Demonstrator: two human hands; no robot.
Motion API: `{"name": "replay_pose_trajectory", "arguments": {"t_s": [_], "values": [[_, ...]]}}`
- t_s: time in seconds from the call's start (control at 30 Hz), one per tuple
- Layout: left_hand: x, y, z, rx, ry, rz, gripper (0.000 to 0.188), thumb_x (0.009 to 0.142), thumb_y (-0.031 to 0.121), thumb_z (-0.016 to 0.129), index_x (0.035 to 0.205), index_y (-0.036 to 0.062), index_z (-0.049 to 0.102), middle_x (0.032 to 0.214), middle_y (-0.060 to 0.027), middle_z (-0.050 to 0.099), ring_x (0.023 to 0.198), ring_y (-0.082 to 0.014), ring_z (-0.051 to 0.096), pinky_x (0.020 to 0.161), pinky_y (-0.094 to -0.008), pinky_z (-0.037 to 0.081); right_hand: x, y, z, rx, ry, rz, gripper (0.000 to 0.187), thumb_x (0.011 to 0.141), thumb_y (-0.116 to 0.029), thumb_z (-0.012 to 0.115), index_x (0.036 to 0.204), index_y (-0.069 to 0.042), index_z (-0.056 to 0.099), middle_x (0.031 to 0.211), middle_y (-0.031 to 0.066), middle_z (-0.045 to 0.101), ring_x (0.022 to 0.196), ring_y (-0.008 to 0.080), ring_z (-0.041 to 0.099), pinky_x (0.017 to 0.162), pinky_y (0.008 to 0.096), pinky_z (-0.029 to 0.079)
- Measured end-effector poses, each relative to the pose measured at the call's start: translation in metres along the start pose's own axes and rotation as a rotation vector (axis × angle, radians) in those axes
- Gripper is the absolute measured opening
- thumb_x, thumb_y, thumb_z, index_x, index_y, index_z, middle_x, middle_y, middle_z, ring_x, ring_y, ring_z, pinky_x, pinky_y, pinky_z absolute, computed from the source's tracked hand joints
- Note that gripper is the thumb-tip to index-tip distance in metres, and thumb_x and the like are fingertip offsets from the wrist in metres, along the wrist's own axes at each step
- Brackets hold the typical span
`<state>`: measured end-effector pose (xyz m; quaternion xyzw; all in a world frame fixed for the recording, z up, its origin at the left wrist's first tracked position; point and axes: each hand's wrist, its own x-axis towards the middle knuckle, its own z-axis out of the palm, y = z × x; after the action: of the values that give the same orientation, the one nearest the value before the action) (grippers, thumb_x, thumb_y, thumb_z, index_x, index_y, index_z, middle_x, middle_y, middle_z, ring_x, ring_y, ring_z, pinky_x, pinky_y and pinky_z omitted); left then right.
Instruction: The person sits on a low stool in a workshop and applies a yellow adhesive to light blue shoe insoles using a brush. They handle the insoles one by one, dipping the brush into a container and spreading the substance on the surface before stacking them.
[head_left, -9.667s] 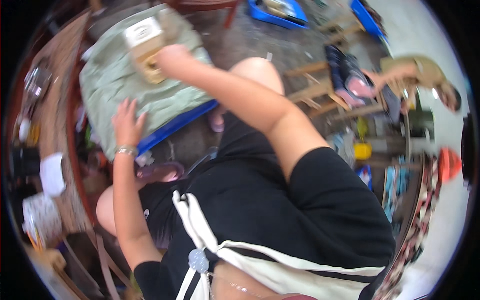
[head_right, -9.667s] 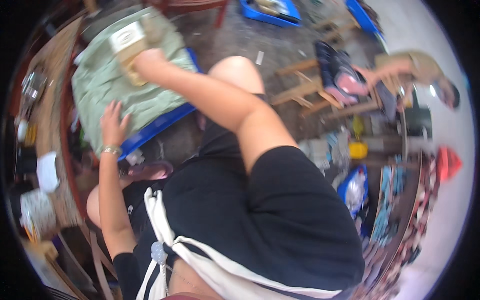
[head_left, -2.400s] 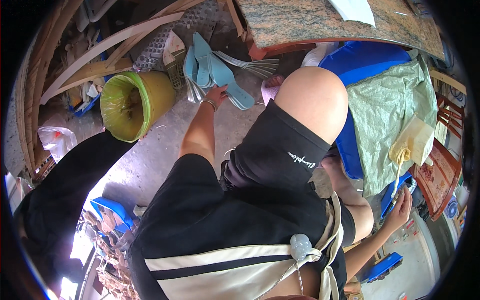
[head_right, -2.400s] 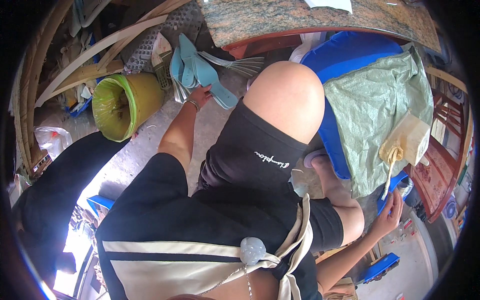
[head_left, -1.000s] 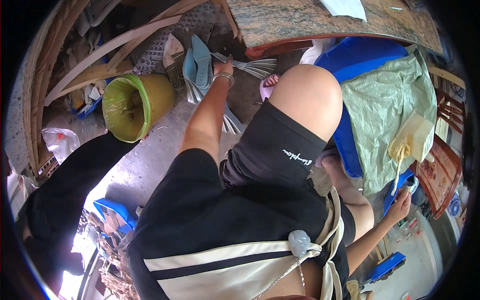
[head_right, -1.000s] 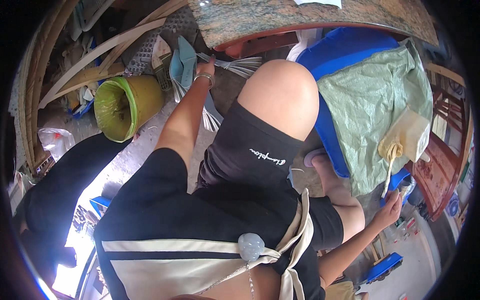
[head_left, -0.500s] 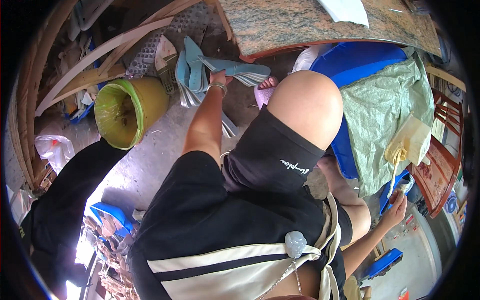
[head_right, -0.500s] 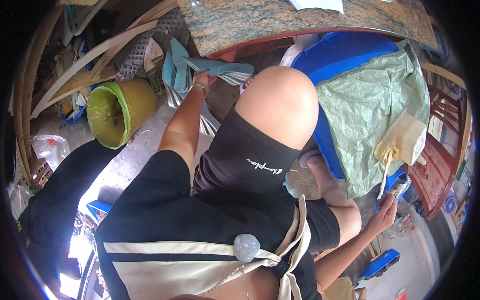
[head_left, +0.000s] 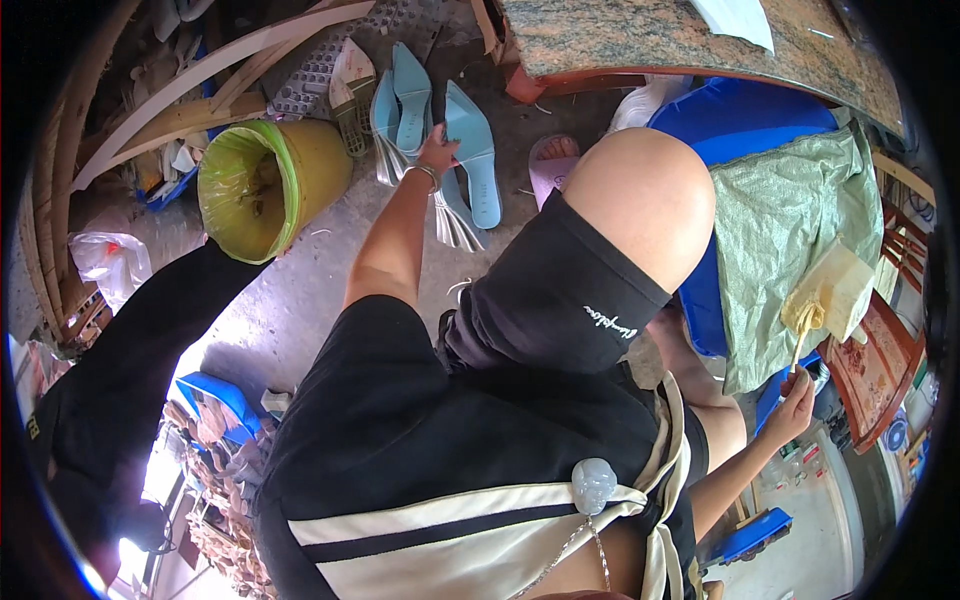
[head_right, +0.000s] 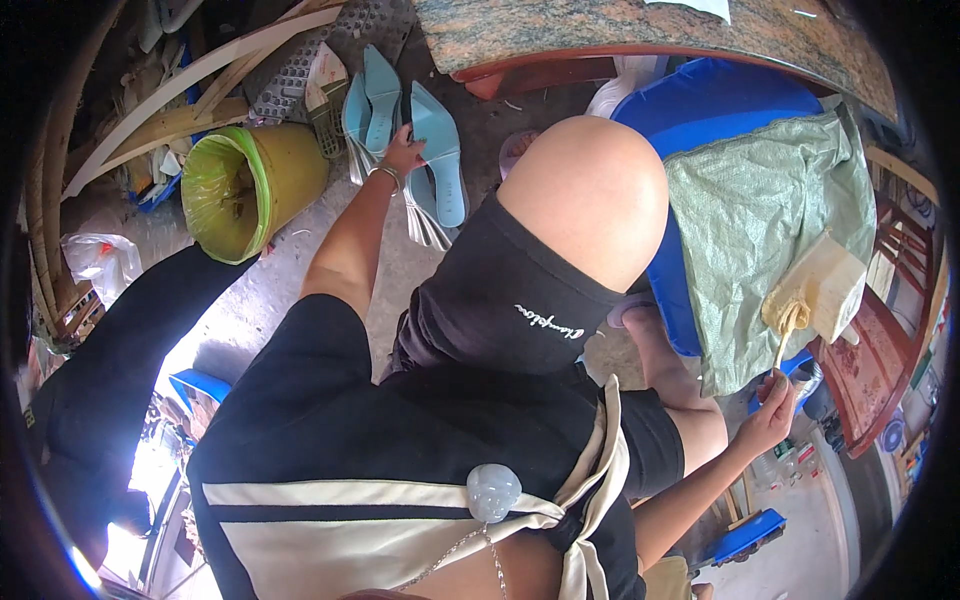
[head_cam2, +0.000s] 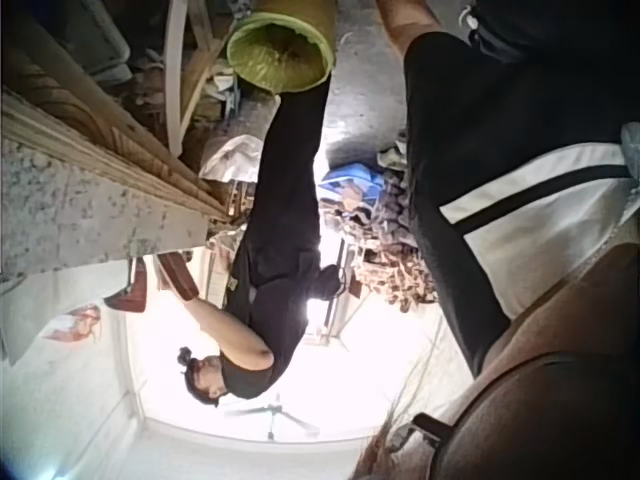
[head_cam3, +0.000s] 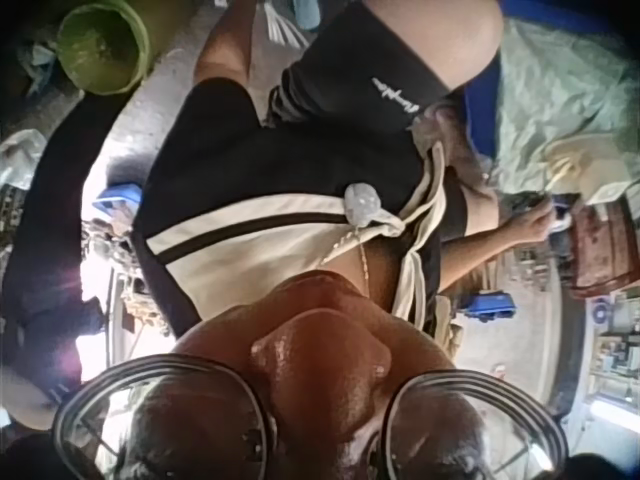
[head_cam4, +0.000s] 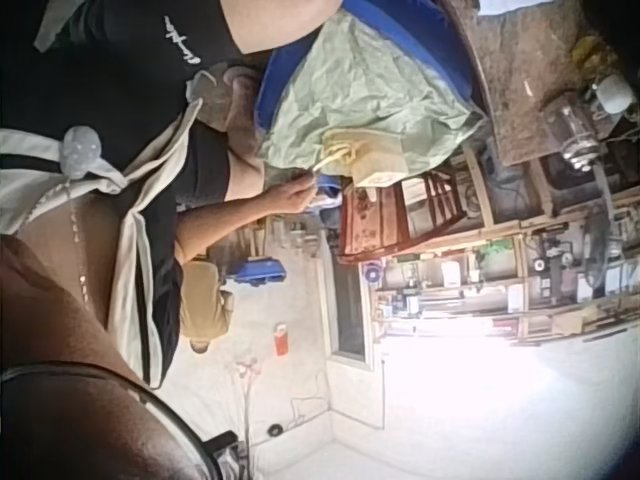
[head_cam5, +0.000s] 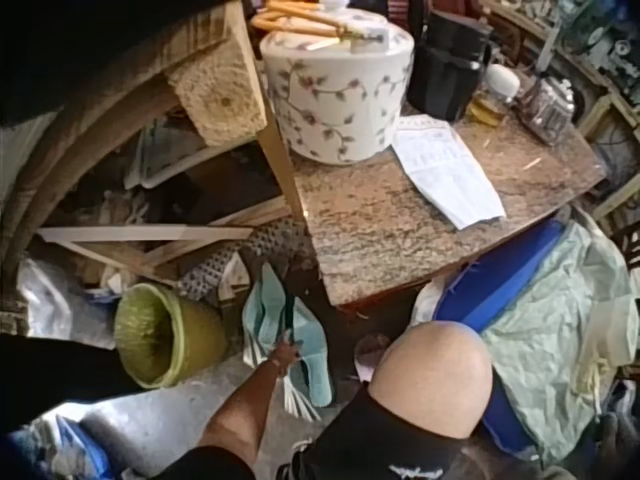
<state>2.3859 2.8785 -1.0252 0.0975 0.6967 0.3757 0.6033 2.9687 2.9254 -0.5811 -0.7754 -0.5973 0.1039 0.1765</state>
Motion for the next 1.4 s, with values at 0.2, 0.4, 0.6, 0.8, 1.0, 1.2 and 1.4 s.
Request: {"name": "replay_pose_trajectory", "arguments": {"t_s": [0.2, 0.4, 0.6, 0.8, 1.0, 1.2, 1.4], "values": [[-0.061, 0.032, 0.013, -0.257, 0.016, -0.028, 0.055, 0.091, 0.022, 0.057, 0.139, 0.0204, 0.032, 0.111, -0.0062, 0.057, 0.100, -0.0184, 0.056, 0.083, -0.0424, 0.050, -0.006, -0.005, -0.007, 0.017, 0.003, 0.009, 0.029, 0.099, -0.023, 0.049, 0.105, -0.001, 0.066, 0.083, 0.0046, 0.066, 0.069, 0.0096, 0.057, 0.066, 0.0233, 0.047], [-0.139, 0.073, -0.024, -0.059, 0.238, 0.363, 0.058, 0.096, 0.034, 0.050, 0.138, -0.0036, 0.039, 0.136, -0.0116, 0.048, 0.123, -0.0170, 0.045, 0.103, -0.0260, 0.033, -0.020, -0.082, 0.018, 0.477, -0.105, -0.190, 0.028, 0.098, -0.010, 0.043, 0.116, 0.004, 0.058, 0.100, 0.0128, 0.066, 0.085, 0.0171, 0.065, 0.075, 0.0300, 0.051], [-0.295, 0.186, 0.004, -0.428, -0.186, 0.514, 0.053, 0.098, 0.032, 0.046, 0.138, -0.0019, 0.037, 0.127, -0.0119, 0.053, 0.112, -0.0145, 0.053, 0.097, -0.0249, 0.040, -0.074, -0.232, 0.059, 0.668, -0.791, -0.571, 0.042, 0.084, -0.005, 0.063, 0.124, -0.002, 0.054, 0.118, 0.0150, 0.061, 0.106, 0.0223, 0.061, 0.085, 0.0319, 0.051], [-0.338, 0.223, 0.118, -0.460, -0.267, 0.544, 0.035, 0.098, 0.024, 0.044, 0.122, -0.0006, 0.049, 0.110, -0.0081, 0.060, 0.098, -0.0132, 0.057, 0.089, -0.0282, 0.045, -0.108, -0.259, 0.075, 0.890, -0.682, -0.777, 0.059, 0.090, -0.010, 0.055, 0.142, 0.001, 0.030, 0.140, 0.0257, 0.039, 0.130, 0.0347, 0.042, 0.106, 0.0369, 0.034], [-0.357, 0.215, 0.212, -0.303, -0.257, 0.629, 0.033, 0.098, 0.024, 0.047, 0.121, 0.0001, 0.048, 0.109, -0.0115, 0.059, 0.098, -0.0175, 0.058, 0.087, -0.0322, 0.047, -0.090, -0.197, 0.072, 0.993, -0.413, -0.484, 0.045, 0.092, -0.003, 0.041, 0.137, -0.003, 0.042, 0.127, 0.0191, 0.054, 0.121, 0.0255, 0.051, 0.102, 0.0323, 0.037], [-0.390, 0.193, 0.269, -0.352, -0.562, 0.465, 0.048, 0.094, 0.023, 0.055, 0.134, 0.0046, 0.034, 0.122, -0.0083, 0.052, 0.112, -0.0150, 0.050, 0.096, -0.0319, 0.043, -0.079, -0.148, 0.064, 1.000, -0.176, -0.321, 0.041, 0.091, 0.000, 0.036, 0.131, 0.001, 0.049, 0.125, 0.0151, 0.056, 0.117, 0.0249, 0.053, 0.100, 0.0329, 0.038], [-0.406, 0.157, 0.256, -0.103, -0.761, 0.554, 0.081, 0.088, 0.025, 0.066, 0.145, 0.0047, 0.012, 0.138, -0.0112, 0.036, 0.130, -0.0187, 0.032, 0.109, -0.0323, 0.027, -0.097, -0.117, 0.052, 0.578, -0.055, -0.578, 0.033, 0.092, 0.001, 0.044, 0.122, 0.005, 0.054, 0.116, 0.0212, 0.060, 0.106, 0.0323, 0.060, 0.091, 0.0361, 0.046]]}}
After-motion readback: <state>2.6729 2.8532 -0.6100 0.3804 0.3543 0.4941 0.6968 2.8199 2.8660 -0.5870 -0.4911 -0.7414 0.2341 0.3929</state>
